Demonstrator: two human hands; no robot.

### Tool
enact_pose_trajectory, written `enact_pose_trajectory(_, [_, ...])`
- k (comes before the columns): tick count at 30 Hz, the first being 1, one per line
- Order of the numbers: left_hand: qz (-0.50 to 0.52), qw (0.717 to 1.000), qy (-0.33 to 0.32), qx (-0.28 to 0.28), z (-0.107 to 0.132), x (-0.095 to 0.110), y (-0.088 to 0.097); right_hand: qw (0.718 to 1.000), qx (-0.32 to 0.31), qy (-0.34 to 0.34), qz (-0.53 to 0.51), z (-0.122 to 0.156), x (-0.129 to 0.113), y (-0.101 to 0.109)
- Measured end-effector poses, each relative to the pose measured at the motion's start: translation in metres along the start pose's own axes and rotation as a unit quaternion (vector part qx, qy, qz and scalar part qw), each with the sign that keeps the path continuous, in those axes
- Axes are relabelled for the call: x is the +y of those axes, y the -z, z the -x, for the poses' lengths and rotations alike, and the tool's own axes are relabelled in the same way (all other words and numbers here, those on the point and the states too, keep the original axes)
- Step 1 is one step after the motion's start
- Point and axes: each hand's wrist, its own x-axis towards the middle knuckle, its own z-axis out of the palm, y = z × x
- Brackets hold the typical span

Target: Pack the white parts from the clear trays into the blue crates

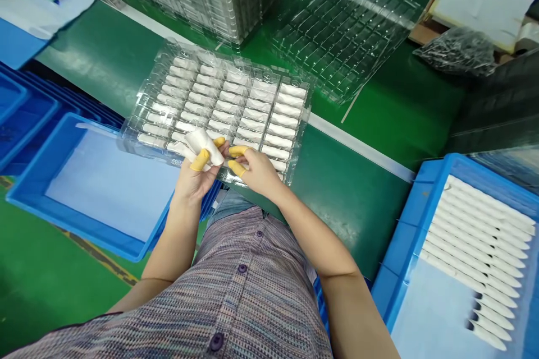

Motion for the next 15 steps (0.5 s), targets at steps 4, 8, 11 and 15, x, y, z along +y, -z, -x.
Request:
enact_pose_trajectory(4, [-0.03,0.998,0.017,-0.057,0.008,-0.002,-0.01,0.938,-0.02,-0.053,-0.342,0.024,0.005,-0.008])
enact_pose_trajectory(8, [-0.001,0.992,0.084,-0.089,0.015,-0.005,-0.021,0.885,0.011,-0.111,-0.451,0.038,0.003,-0.004])
enact_pose_trajectory(11, [0.006,0.992,0.095,-0.084,0.019,-0.009,-0.029,0.865,-0.003,-0.13,-0.485,0.043,0.001,0.0])
enact_pose_trajectory(15, [-0.018,0.995,0.068,-0.068,0.024,-0.013,-0.036,0.872,-0.007,-0.12,-0.474,0.049,0.002,-0.002])
